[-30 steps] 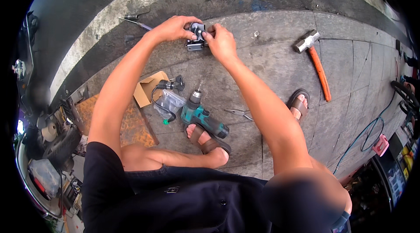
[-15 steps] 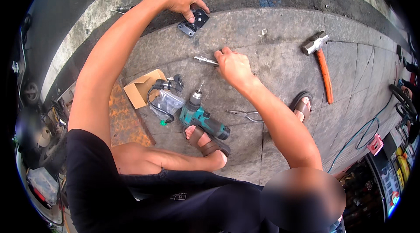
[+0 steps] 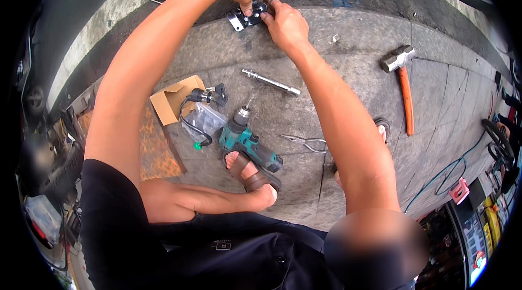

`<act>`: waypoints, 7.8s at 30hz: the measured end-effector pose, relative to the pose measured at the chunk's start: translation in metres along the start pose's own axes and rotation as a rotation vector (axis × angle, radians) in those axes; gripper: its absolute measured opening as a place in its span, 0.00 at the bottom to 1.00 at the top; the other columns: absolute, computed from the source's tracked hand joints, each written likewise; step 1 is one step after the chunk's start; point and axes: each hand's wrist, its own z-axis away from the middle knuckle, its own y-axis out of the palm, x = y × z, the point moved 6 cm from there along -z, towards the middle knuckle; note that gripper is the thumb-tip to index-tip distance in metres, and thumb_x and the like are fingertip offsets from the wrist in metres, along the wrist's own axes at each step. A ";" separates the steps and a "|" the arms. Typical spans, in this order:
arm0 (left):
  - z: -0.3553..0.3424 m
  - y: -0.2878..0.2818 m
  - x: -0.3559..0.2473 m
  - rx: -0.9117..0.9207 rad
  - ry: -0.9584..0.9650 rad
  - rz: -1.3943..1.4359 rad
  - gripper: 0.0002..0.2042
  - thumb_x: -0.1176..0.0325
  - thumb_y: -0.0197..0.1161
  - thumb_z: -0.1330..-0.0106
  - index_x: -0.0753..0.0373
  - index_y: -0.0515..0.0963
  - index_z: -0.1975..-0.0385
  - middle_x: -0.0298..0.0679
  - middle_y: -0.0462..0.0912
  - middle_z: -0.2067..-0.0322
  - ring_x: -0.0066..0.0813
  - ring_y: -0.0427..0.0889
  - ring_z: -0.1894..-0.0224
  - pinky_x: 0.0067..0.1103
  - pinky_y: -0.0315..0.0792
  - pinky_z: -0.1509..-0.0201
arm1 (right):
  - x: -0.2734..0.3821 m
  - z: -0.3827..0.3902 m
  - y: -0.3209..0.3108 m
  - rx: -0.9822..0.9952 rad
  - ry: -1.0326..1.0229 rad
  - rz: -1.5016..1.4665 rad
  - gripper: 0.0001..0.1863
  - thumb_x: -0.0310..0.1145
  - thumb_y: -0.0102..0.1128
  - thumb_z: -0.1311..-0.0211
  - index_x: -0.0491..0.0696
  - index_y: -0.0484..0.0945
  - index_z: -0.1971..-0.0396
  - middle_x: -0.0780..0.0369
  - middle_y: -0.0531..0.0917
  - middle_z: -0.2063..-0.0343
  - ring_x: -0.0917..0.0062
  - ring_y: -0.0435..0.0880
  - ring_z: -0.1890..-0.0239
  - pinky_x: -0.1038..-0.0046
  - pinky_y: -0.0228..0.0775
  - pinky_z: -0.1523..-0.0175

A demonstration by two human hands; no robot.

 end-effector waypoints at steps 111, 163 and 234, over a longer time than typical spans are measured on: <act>-0.036 0.078 0.051 -0.806 0.006 1.406 0.07 0.66 0.63 0.42 0.61 0.83 0.77 0.35 0.82 0.78 0.27 0.77 0.78 0.28 0.69 0.74 | 0.014 0.084 -0.047 0.027 -0.049 0.091 0.15 0.40 0.57 0.30 0.44 0.68 0.57 0.43 0.81 0.74 0.43 0.81 0.69 0.56 0.71 0.66; 0.333 0.052 -0.202 -1.400 0.603 1.554 0.23 0.69 0.64 0.37 0.63 0.66 0.43 0.46 0.74 0.45 0.38 0.76 0.43 0.37 0.76 0.42 | 0.214 0.196 -0.169 0.229 -0.523 -1.198 0.20 0.31 0.54 0.29 0.41 0.68 0.41 0.59 0.78 0.51 0.80 0.75 0.47 0.73 0.69 0.42; 0.100 0.061 0.002 -0.762 -0.265 0.354 0.18 0.57 0.65 0.35 0.67 0.76 0.57 0.38 0.82 0.74 0.30 0.81 0.73 0.29 0.76 0.65 | -0.006 0.108 -0.055 -0.171 -0.130 -0.304 0.12 0.30 0.60 0.37 0.41 0.76 0.56 0.54 0.85 0.64 0.67 0.86 0.62 0.69 0.76 0.54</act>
